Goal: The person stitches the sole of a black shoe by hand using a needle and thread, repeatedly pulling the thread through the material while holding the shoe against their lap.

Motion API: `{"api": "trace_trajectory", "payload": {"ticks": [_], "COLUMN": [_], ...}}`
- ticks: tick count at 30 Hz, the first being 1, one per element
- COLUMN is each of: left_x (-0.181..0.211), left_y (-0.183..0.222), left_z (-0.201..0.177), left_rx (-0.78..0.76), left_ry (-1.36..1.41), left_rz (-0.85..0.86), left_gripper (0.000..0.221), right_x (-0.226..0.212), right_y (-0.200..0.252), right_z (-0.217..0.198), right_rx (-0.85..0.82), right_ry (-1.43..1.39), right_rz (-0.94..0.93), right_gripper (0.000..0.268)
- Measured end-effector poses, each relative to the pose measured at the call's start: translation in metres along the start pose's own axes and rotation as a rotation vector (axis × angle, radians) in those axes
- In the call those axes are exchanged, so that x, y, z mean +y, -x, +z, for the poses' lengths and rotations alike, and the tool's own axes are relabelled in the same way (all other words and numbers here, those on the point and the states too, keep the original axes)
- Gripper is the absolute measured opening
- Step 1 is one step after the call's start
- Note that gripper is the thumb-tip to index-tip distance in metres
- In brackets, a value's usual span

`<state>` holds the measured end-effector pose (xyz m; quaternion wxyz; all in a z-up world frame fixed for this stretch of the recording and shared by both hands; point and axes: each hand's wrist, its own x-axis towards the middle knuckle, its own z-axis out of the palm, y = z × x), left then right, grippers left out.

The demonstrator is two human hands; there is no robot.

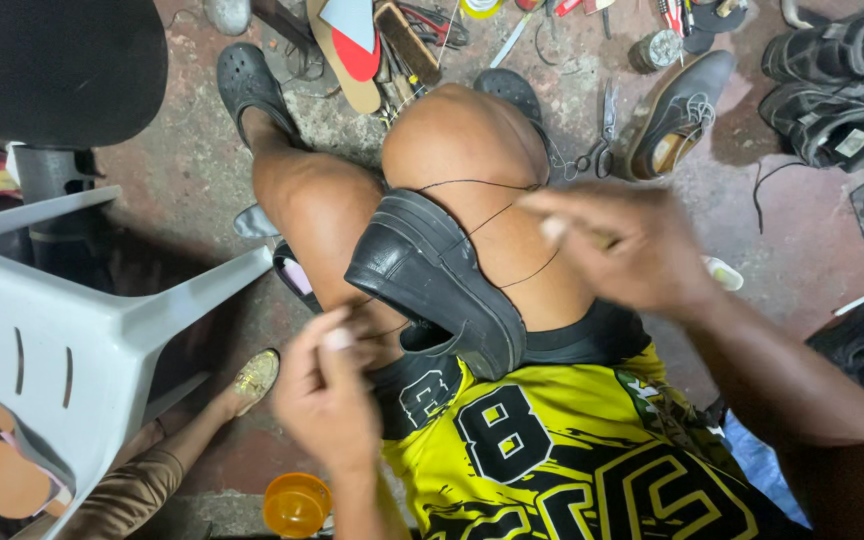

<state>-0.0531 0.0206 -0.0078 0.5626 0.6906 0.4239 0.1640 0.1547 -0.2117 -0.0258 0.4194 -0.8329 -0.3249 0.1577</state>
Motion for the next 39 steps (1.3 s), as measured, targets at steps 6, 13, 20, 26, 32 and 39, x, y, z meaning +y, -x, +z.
{"api": "trace_trajectory", "payload": {"ticks": [6,13,20,26,32,39], "left_x": [0.024,0.025,0.026,0.024,0.021,0.016], "left_y": [-0.011,-0.014,-0.016,-0.017,-0.02,-0.023], "left_z": [0.05,0.055,0.06,0.06,0.06,0.055], "left_rx": [-0.249,-0.24,-0.259,-0.244,-0.236,-0.251], "left_ry": [0.056,0.191,0.278,0.135,0.181,0.224], "left_rz": [-0.145,-0.144,-0.13,-0.143,-0.173,-0.143], "left_gripper": [0.021,0.026,0.03,0.023,0.023,0.022], "right_x": [-0.053,-0.058,-0.077,-0.092,-0.098,-0.093], "right_y": [-0.02,-0.023,-0.028,-0.05,-0.08,-0.096], "right_z": [0.022,0.021,0.008,-0.005,-0.006,-0.006], "right_rx": [-0.181,-0.155,-0.244,-0.446,-0.707,-0.58], "right_ry": [-0.137,-0.128,0.23,0.465,0.594,0.43], "right_rz": [0.075,-0.011,-0.068,-0.105,-0.153,-0.37], "right_gripper": [0.03,0.032,0.043,0.038,0.034,0.018]}}
